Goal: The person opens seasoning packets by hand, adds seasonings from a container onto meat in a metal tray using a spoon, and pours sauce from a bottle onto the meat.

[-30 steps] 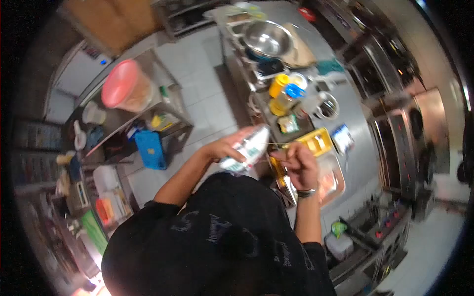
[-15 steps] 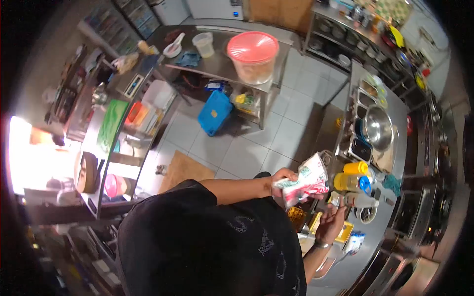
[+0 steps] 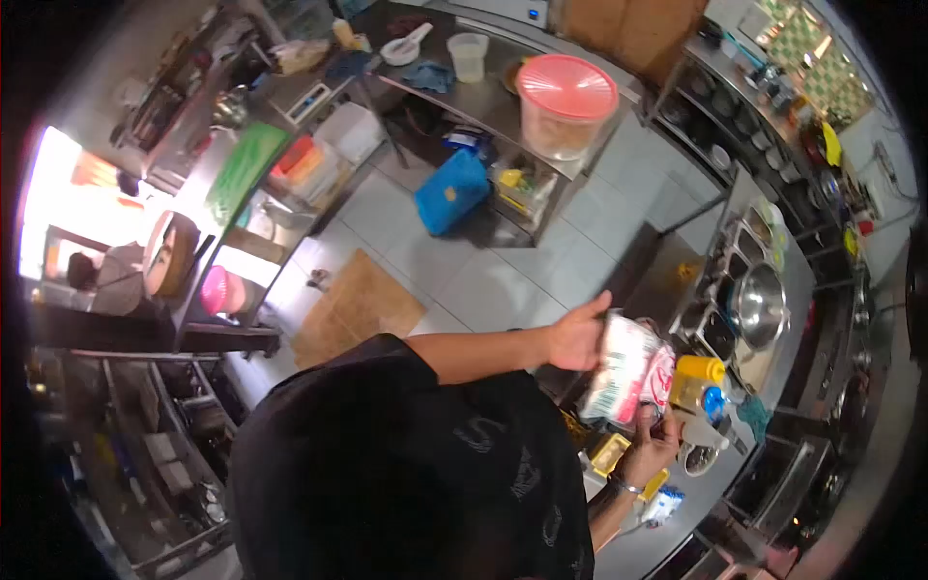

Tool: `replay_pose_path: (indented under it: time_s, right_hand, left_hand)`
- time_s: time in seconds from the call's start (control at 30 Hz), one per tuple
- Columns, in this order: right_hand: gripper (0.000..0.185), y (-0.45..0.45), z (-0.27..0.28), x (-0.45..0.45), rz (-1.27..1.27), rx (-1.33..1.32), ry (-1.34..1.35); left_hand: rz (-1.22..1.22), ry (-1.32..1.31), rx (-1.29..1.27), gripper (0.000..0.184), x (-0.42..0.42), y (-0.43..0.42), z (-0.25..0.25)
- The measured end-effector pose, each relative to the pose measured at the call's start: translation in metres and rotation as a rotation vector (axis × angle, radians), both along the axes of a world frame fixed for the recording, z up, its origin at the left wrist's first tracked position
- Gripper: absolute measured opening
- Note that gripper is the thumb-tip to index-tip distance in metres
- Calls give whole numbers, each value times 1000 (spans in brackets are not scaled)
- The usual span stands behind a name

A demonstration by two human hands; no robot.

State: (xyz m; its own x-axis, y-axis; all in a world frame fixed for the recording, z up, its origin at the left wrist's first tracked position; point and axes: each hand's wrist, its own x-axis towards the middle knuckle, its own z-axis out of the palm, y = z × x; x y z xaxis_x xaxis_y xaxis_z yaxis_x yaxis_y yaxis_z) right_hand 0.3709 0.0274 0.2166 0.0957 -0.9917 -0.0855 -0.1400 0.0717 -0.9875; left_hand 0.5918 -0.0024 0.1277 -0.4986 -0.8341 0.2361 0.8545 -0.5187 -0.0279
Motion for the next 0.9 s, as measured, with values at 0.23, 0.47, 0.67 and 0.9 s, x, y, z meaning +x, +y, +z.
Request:
replay_pose_path:
  time_s: [0.23, 0.47, 0.67, 0.9]
  right_hand:
    - [31, 7, -23, -22, -254, -20, -274]
    - [27, 28, -8, -33, -281, -96, -35]
    - [40, 51, -18, -63, -302, -133, -216]
    - [70, 76, -2, -68, -405, -253, 434]
  left_hand:
    - [16, -409, -75, 58, -8, -9, -35]
    - [505, -1303, -794, 46, -51, -10, 51]
    - [435, -1306, -648, 28, -104, -9, 39]
    - [362, -1535, -610, 36, -139, -8, 55]
